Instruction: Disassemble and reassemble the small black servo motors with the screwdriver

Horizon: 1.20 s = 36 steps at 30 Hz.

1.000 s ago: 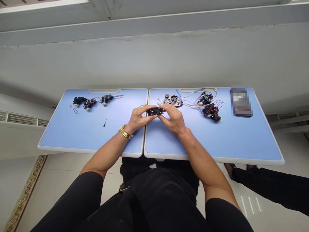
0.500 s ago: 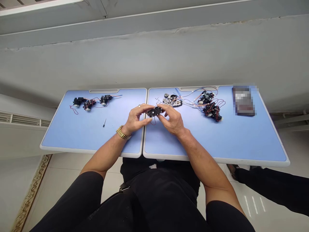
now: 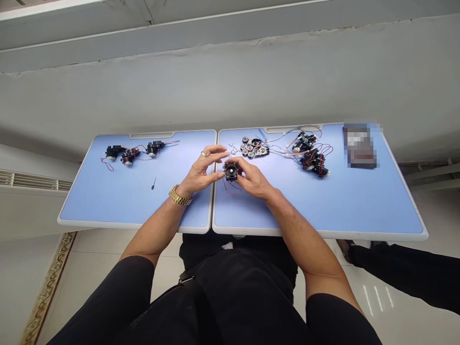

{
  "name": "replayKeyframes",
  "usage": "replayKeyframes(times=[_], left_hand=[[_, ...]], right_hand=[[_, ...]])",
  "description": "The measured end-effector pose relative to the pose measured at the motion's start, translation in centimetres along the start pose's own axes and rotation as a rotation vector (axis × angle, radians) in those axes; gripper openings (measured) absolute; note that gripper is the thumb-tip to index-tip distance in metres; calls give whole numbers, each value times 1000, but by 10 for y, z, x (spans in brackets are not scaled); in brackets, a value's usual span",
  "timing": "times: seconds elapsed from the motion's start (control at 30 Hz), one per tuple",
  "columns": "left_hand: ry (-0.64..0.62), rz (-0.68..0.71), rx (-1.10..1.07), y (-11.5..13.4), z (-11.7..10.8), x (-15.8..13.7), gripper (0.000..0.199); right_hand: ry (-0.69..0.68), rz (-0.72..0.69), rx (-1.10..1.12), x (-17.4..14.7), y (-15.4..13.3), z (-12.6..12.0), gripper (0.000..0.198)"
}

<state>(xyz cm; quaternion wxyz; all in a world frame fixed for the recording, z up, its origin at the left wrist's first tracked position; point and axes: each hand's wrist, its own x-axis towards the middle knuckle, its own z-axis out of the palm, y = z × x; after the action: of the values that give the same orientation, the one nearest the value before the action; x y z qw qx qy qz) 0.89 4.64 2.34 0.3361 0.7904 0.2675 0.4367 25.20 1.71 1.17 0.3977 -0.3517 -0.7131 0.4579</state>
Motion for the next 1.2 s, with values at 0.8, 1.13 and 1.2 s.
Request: replayKeyframes(times=[0.8,1.13,1.2], left_hand=[[169,88,183,-2,10,-4,58],[89,-22,115,-2,6,-1,49],[44,-73,50,-3,5,-1,46]], right_hand=[[100,141,264,5,-1,-3,53],[177,65,144,2,-5,-2,45],[163,59,157,2,-6,-4,46]])
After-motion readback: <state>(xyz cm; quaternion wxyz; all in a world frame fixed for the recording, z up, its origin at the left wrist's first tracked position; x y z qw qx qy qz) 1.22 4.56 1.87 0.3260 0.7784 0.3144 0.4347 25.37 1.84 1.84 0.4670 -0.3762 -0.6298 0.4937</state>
